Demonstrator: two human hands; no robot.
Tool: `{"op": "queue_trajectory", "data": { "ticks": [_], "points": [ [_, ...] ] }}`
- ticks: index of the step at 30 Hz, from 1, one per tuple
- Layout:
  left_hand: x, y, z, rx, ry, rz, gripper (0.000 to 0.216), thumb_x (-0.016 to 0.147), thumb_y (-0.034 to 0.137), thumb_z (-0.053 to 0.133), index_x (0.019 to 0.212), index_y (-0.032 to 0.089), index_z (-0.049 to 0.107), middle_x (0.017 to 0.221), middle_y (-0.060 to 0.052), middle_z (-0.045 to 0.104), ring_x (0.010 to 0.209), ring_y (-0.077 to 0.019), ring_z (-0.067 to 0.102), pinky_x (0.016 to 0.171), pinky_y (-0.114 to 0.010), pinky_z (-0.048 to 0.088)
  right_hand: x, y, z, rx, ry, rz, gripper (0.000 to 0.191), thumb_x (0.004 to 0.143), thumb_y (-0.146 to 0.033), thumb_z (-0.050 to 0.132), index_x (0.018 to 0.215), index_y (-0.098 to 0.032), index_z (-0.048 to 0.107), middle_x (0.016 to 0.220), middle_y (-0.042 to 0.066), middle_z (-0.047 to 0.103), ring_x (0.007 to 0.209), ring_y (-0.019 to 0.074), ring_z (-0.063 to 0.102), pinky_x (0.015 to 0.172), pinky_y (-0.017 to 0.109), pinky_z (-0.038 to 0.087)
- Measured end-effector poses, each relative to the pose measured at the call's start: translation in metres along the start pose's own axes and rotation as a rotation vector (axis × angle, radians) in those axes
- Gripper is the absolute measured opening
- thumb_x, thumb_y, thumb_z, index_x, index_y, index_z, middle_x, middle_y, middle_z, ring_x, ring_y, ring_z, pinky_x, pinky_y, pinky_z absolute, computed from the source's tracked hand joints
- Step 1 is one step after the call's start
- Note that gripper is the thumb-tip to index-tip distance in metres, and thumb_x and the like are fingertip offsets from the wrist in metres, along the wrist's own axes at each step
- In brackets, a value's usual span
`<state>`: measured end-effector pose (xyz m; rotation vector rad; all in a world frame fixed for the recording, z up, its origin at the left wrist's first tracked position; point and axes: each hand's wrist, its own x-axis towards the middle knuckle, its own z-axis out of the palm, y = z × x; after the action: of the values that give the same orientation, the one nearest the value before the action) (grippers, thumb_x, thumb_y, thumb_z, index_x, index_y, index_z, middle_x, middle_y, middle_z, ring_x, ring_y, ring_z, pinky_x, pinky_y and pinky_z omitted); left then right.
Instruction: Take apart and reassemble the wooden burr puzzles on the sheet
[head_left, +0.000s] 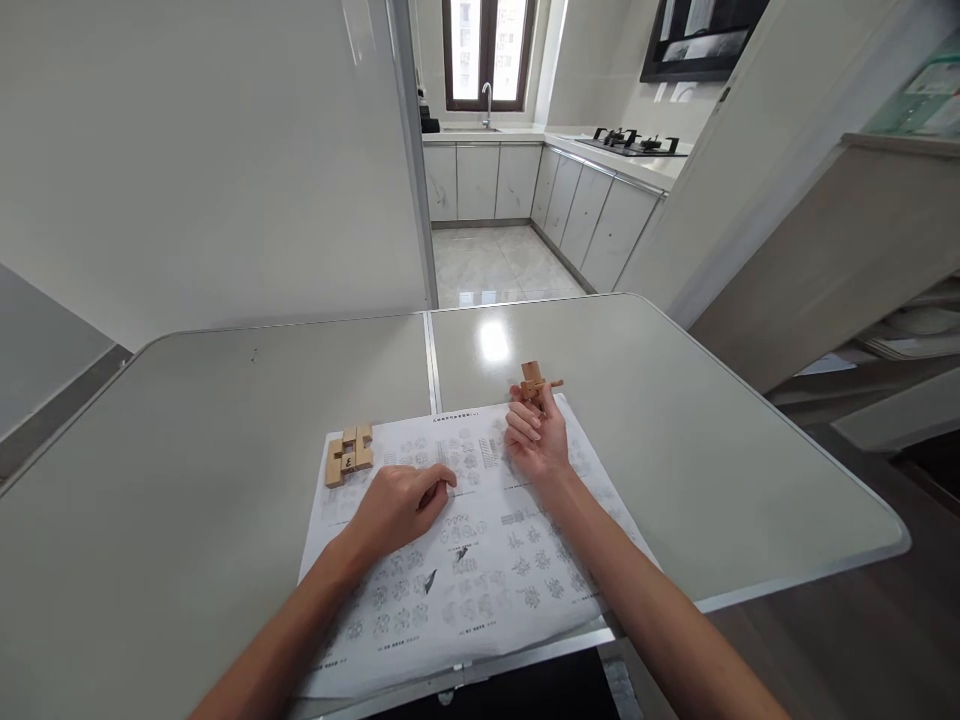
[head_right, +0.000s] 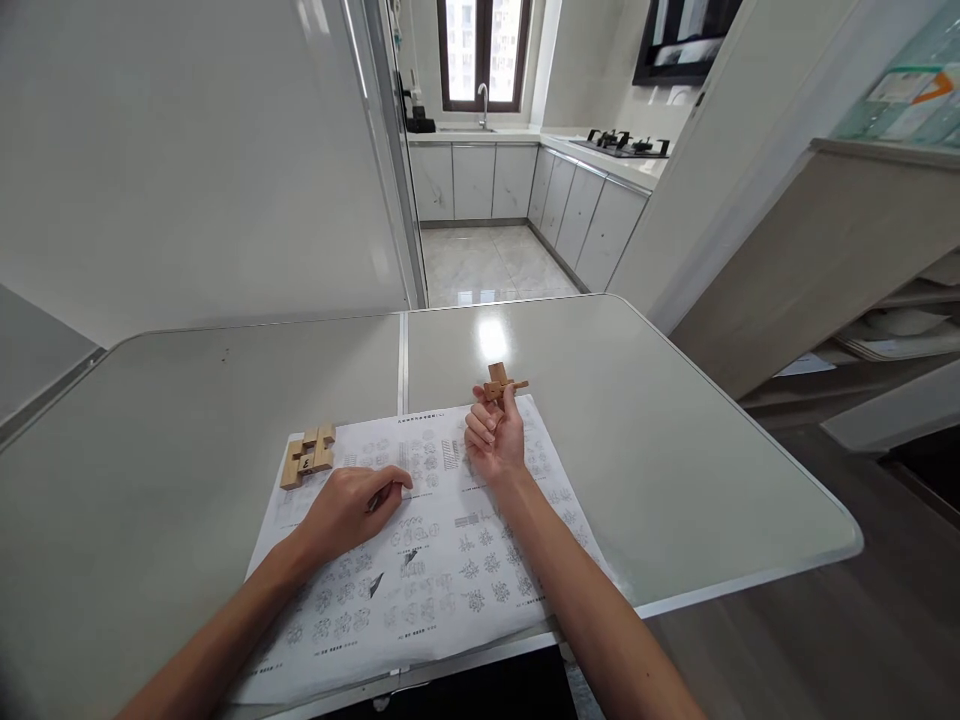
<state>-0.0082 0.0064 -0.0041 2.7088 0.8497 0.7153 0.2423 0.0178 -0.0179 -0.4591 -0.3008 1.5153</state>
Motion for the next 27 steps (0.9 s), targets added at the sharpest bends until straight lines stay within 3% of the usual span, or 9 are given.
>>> {"op": "queue_trajectory", "data": {
  "ticks": [4, 10, 14, 17, 21, 24, 27],
  "points": [
    [-0.004, -0.001, 0.000, 0.001, 0.026, 0.005, 0.022, 0.096, 0.013, 0.050, 0.095, 0.023, 0.069, 0.054, 0.008, 0.061, 0.045, -0.0102, 0.055, 0.052, -0.023, 0.039, 0.004, -0.002, -0.003, -0.017, -0.022, -0.012, 0.027, 0.102, -0.046, 0.067, 0.090, -0.022, 0.062, 0.048, -0.015, 0.029, 0.034, 0.0060, 0.023, 0.029, 0.012, 0.024],
    [-0.005, -0.001, -0.003, -0.033, 0.052, -0.058, 0.022, 0.095, 0.013, 0.050, 0.093, 0.023, 0.070, 0.052, 0.008, 0.052, 0.044, -0.0087, 0.049, 0.052, -0.022, 0.038, 0.000, 0.004, 0.009, -0.143, -0.124, 0.046, 0.028, 0.097, -0.043, 0.073, 0.085, -0.022, 0.059, 0.048, -0.015, 0.035, 0.035, 0.0045, 0.020, 0.030, 0.012, 0.024],
    [-0.003, 0.003, -0.008, -0.162, 0.101, -0.231, 0.018, 0.097, 0.019, 0.052, 0.094, 0.022, 0.069, 0.056, 0.008, 0.050, 0.047, -0.0085, 0.045, 0.053, -0.022, 0.038, -0.012, 0.011, 0.023, -0.272, -0.288, 0.222, 0.033, 0.099, -0.040, 0.068, 0.075, -0.020, 0.059, 0.044, -0.012, 0.037, 0.036, 0.0045, 0.023, 0.034, 0.013, 0.026],
    [-0.002, 0.004, -0.012, -0.371, 0.204, -0.370, 0.010, 0.100, 0.028, 0.057, 0.107, 0.023, 0.064, 0.062, 0.007, 0.051, 0.053, -0.0104, 0.048, 0.055, -0.022, 0.041, -0.020, 0.015, 0.027, -0.354, -0.436, 0.394, 0.042, 0.099, -0.039, 0.066, 0.063, -0.020, 0.055, 0.042, -0.011, 0.036, 0.035, 0.0043, 0.025, 0.035, 0.015, 0.024],
    [-0.002, -0.002, -0.014, -0.675, 0.311, -0.399, 0.047, 0.094, 0.046, 0.072, 0.133, 0.026, 0.054, 0.099, -0.003, 0.065, 0.085, -0.0180, 0.064, 0.083, -0.033, 0.055, -0.023, 0.021, 0.024, -0.396, -0.589, 0.537, 0.042, 0.096, -0.034, 0.063, 0.057, -0.019, 0.053, 0.041, -0.010, 0.036, 0.034, 0.0047, 0.026, 0.035, 0.017, 0.023],
    [-0.003, -0.007, -0.014, -0.918, 0.191, -0.362, 0.083, 0.084, 0.071, 0.074, 0.148, 0.025, 0.049, 0.128, -0.014, 0.063, 0.115, -0.0303, 0.065, 0.102, -0.045, 0.052, -0.023, 0.027, 0.022, -0.387, -0.673, 0.597, 0.042, 0.092, -0.031, 0.064, 0.054, -0.020, 0.050, 0.042, -0.010, 0.038, 0.034, 0.0047, 0.027, 0.034, 0.019, 0.020],
    [-0.002, -0.008, -0.015, -1.086, 0.024, -0.325, 0.097, 0.076, 0.085, 0.071, 0.149, 0.023, 0.054, 0.141, -0.019, 0.061, 0.135, -0.0411, 0.056, 0.114, -0.055, 0.045, -0.024, 0.031, 0.023, -0.375, -0.735, 0.636, 0.041, 0.089, -0.029, 0.065, 0.053, -0.020, 0.048, 0.043, -0.010, 0.038, 0.033, 0.0044, 0.028, 0.034, 0.020, 0.020]
  ]
}}
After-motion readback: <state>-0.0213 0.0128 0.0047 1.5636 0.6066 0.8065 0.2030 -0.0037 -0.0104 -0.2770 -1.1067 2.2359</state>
